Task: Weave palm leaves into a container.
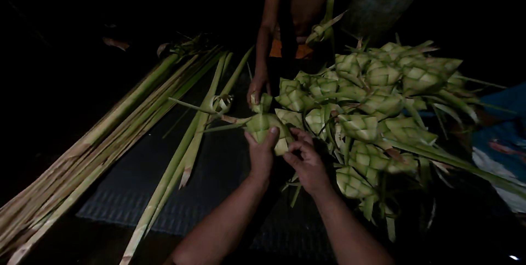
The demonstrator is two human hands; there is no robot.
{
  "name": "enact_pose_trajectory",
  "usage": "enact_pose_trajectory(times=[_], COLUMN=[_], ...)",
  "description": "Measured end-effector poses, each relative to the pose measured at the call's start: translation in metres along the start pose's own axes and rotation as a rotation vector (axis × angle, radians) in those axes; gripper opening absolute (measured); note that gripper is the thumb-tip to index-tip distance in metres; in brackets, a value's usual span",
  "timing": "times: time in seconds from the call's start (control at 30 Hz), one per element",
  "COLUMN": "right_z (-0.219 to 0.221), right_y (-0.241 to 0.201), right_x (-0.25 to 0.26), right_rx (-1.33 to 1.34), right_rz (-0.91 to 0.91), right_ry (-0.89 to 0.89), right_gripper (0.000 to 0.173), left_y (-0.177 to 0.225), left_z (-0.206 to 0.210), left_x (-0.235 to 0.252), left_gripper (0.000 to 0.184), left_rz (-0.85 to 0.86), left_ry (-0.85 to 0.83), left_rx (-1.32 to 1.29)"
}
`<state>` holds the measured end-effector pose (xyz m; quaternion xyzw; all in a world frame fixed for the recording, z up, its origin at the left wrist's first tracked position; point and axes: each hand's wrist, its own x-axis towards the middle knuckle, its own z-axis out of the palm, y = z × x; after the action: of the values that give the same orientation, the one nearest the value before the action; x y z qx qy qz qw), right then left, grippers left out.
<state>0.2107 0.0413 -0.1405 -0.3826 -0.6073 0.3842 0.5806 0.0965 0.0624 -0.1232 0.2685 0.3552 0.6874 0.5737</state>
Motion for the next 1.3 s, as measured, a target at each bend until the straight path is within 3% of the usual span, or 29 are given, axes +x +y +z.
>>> enact_pose_trajectory(times=[0.1, 0.23, 0.33, 0.37, 0.43, 0.47, 0.53, 0.7, 0.93, 1.1, 1.3], right_z=[-0.003, -0.013, -0.025, -0.026, -0.026, -0.024, -0.017, -0.019, -0.01, -0.009, -0.014], right_y=[-0.004, -0.007, -0.013, -0.016, -0.019, -0.02, -0.025, -0.019, -0.03, -0.023, -0.018], right_x=[0.001, 0.006, 0.012, 0.012, 0.01, 0.009, 0.005, 0.003, 0.0, 0.002, 0.0], right_rx=[-0.074, -0.018, 0.096, 0.087, 0.001, -0.054, -0.114, -0.09, -0.179, -0.036, -0.038], right_rz=[0.022, 0.052, 0.074, 0.088, 0.123, 0.141, 0.167, 0.063, 0.169, 0.196, 0.063], right_ry=[0.035, 0.271, 0.397, 0.416, 0.393, 0.362, 0.282, 0.066, 0.149, 0.172, 0.1], right_gripper=[0.017, 0.015, 0.012, 0.012, 0.014, 0.015, 0.016, 0.014, 0.022, 0.01, 0.013], left_y=[0.003, 0.0, -0.005, -0.005, -0.007, -0.007, -0.009, -0.015, -0.021, -0.023, -0.014], left_z=[0.001, -0.002, -0.009, -0.012, -0.016, -0.014, -0.011, -0.017, -0.019, -0.016, -0.019], left_x=[0.0, -0.003, -0.003, -0.005, -0.008, -0.008, -0.007, 0.008, 0.011, 0.011, 0.014], left_gripper=[0.064, 0.082, 0.107, 0.104, 0.073, 0.062, 0.054, 0.047, 0.032, 0.039, 0.056], left_rz=[-0.088, -0.037, 0.289, 0.485, 0.888, 0.975, 0.956, 0.983, 0.969, 0.923, 0.781], left_ry=[-0.042, -0.003, 0.074, 0.022, -0.172, -0.271, -0.382, -0.251, -0.185, -0.189, -0.269], left_rx=[-0.002, 0.245, 0.473, 0.625, 0.95, 1.092, 1.271, 1.238, 1.193, 1.28, 1.282])
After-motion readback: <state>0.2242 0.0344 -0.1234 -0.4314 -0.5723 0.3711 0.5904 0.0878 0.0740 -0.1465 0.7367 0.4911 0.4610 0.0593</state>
